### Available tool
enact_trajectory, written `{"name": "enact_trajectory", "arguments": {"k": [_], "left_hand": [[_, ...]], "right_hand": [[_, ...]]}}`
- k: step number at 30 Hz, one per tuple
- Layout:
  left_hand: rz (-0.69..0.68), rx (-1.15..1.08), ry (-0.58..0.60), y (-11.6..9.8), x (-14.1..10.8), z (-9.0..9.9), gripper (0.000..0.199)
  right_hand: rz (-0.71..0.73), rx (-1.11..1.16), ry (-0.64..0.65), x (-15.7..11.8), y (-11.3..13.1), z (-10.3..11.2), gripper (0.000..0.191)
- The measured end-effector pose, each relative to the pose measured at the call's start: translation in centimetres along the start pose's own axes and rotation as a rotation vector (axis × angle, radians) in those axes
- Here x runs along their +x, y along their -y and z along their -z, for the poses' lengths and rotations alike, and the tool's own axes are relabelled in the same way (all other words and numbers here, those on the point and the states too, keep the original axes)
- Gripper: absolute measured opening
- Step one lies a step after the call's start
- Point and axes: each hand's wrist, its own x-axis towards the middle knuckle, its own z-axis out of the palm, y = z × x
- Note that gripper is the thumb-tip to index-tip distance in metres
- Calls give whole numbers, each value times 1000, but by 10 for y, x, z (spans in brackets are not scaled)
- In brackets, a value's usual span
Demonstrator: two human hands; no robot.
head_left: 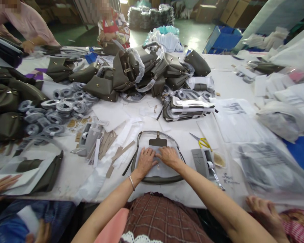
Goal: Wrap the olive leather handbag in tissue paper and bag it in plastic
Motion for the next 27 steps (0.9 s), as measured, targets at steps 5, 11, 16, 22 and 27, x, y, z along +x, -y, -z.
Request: {"name": "enact_trajectory", "arguments": {"k": [5,11,16,22,27], "left_hand": [[75,-15,-22,1,1,-2,48],[122,39,-11,-3,6,3,41],[93,41,-42,-1,2,1,40],[68,9,-48,1,0,-3,39],[81,25,-37,-1,2,-2,38]], "right_hand": [[97,-15,-168,-6,-14,-22,30],[5,50,-206,-3,-21,-34,32],[-28,149,-233,-5,-20,-37,34],[55,181,-259,-12,-22,-43,35],[-91,118,-226,-6,-20,-47,39]]}}
